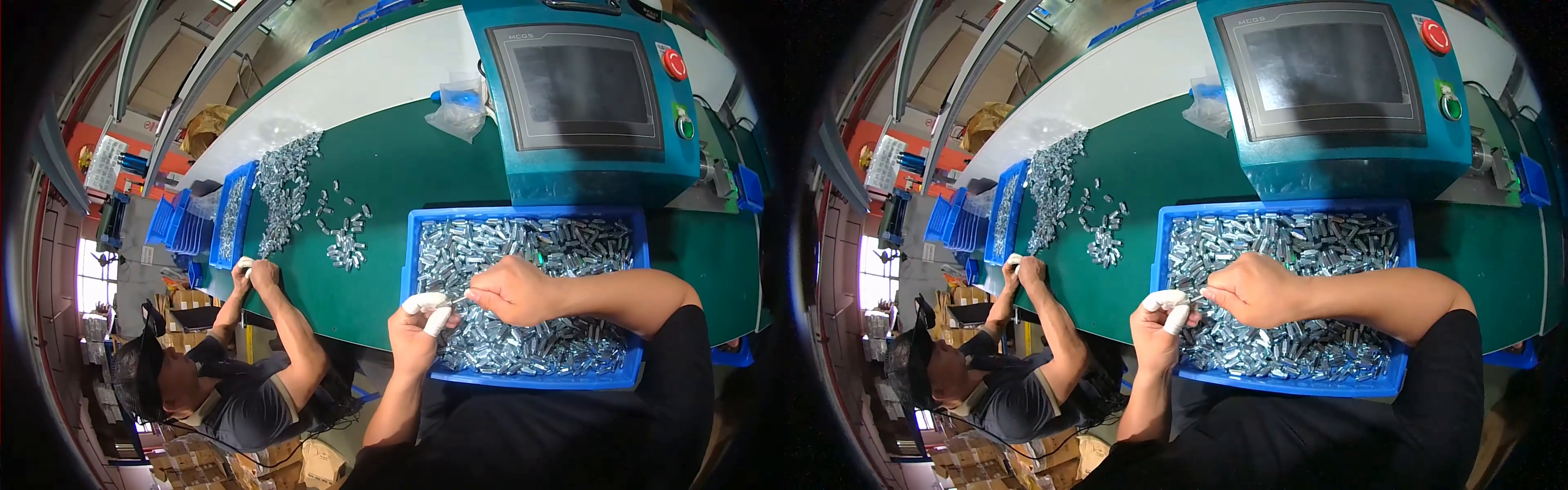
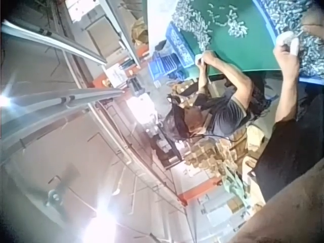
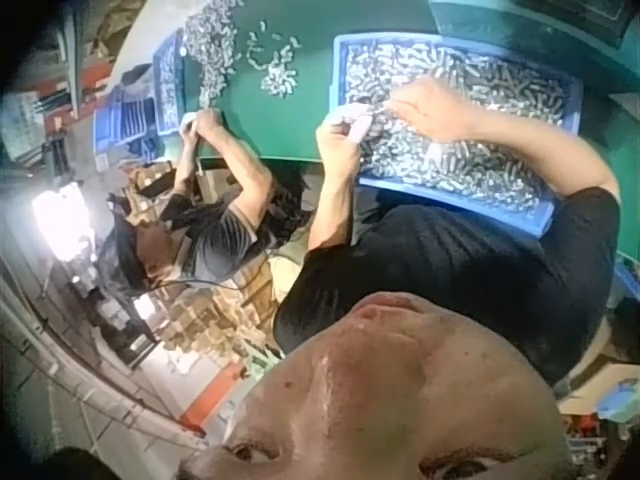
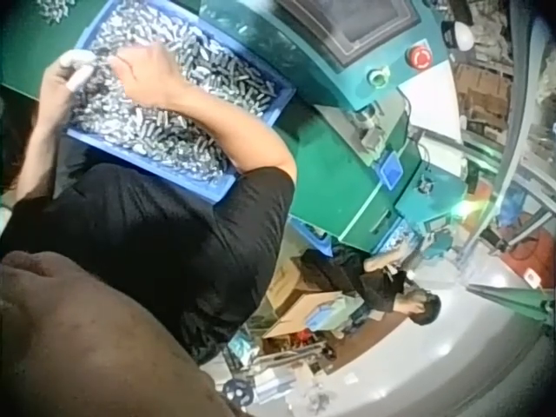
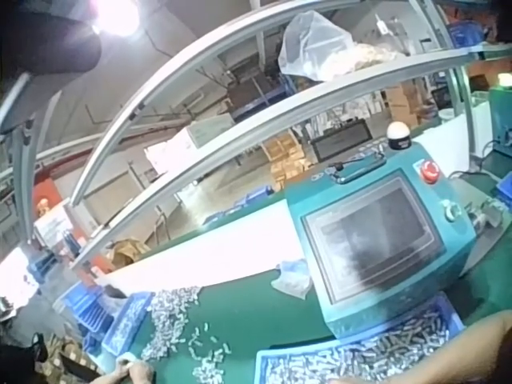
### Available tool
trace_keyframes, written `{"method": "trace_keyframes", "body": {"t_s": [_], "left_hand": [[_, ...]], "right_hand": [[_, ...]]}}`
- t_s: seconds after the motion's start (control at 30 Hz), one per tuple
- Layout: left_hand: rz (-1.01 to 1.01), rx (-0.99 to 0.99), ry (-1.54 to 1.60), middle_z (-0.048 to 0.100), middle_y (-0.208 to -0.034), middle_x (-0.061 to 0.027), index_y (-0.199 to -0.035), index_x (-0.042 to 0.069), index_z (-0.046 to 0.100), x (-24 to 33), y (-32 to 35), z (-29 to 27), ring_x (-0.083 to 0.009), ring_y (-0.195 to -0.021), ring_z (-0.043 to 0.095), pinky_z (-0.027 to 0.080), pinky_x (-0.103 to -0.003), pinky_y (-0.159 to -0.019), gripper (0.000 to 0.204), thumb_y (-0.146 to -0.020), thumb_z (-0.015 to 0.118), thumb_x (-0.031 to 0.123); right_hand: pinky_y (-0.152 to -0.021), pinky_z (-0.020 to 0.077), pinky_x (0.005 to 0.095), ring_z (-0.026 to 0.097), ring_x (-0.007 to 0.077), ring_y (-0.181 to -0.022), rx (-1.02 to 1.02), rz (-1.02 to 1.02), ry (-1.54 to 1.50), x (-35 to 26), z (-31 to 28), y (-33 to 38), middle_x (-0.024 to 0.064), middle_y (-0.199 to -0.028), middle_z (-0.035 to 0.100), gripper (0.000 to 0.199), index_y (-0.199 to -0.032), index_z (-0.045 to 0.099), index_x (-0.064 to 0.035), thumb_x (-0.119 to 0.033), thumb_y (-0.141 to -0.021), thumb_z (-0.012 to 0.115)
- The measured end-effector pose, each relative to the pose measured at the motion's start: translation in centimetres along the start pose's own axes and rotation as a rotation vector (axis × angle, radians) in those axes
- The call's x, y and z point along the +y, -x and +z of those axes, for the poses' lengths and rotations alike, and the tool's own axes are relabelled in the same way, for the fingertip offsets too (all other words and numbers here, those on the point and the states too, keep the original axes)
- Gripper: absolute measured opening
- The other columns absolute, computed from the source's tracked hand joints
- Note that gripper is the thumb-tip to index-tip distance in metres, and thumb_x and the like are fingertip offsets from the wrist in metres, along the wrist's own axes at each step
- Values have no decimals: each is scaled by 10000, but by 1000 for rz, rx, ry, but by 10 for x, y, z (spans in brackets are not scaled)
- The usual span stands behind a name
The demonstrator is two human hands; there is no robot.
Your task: Inspecting small metal hardware components from a bin at a factory workstation.
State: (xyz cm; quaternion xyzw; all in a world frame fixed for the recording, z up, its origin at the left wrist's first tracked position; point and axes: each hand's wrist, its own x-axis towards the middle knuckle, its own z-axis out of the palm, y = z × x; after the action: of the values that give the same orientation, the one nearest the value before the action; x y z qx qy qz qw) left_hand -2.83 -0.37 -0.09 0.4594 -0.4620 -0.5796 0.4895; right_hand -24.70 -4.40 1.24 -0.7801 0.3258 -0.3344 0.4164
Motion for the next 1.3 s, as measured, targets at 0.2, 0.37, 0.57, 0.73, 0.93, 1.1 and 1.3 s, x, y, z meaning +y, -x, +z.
{"method": "trace_keyframes", "body": {"t_s": [0.2,0.37,0.57,0.73,0.93,1.1,1.3], "left_hand": [[-56,34,112,679,-838,-128,-1005,1,620,3,0,6,-154,-629,635,544,-265,-604,109,-898,616,-23],[-53,-30,-5,678,-835,-120,-985,10,616,4,1,11,-151,-626,637,544,-262,-587,99,-893,626,-24],[67,51,20,671,-840,-116,-967,4,591,-9,6,27,-143,-668,649,536,-251,-601,84,-897,626,-26],[64,-24,-112,658,-837,-95,-989,0,587,0,3,25,-130,-674,639,539,-251,-617,90,-907,618,-20],[94,33,-92,675,-846,-76,-1016,-1,616,-1,8,0,-120,-711,643,515,-236,-622,124,-893,622,-21],[312,-99,-524,662,-1040,-81,-1052,-17,657,9,-20,-41,-139,-933,624,498,-264,-808,176,-881,620,-9],[516,387,-1353,625,-927,-149,-1081,3,656,4,-89,-116,-253,-803,609,492,-339,-726,268,-834,710,92]], "right_hand": [[-508,424,471,575,365,-559,73,-151,216,3,2,3,131,-592,557,280,-688,532,-66,-216,-920,576],[-488,413,455,553,347,-540,61,-135,169,11,10,3,121,-568,509,238,-675,514,-70,-156,-878,604],[-493,422,370,536,174,-490,-151,308,-253,-2,4,-3,98,-539,547,392,-662,568,-33,-260,-974,503],[-489,397,359,522,124,-490,-242,525,-525,-1,3,-3,53,-505,511,446,-632,556,-31,-295,-986,493],[-528,419,385,534,225,-502,-68,143,-153,7,-3,-5,109,-560,564,372,-660,588,-32,-252,-954,527],[-474,381,290,467,67,-488,91,289,-255,7,-16,-10,24,-505,493,378,-644,550,-30,-190,-983,504],[-514,420,342,545,201,-504,-1,97,-89,9,-4,-6,106,-576,565,366,-670,538,-2,-184,-984,501]]}}
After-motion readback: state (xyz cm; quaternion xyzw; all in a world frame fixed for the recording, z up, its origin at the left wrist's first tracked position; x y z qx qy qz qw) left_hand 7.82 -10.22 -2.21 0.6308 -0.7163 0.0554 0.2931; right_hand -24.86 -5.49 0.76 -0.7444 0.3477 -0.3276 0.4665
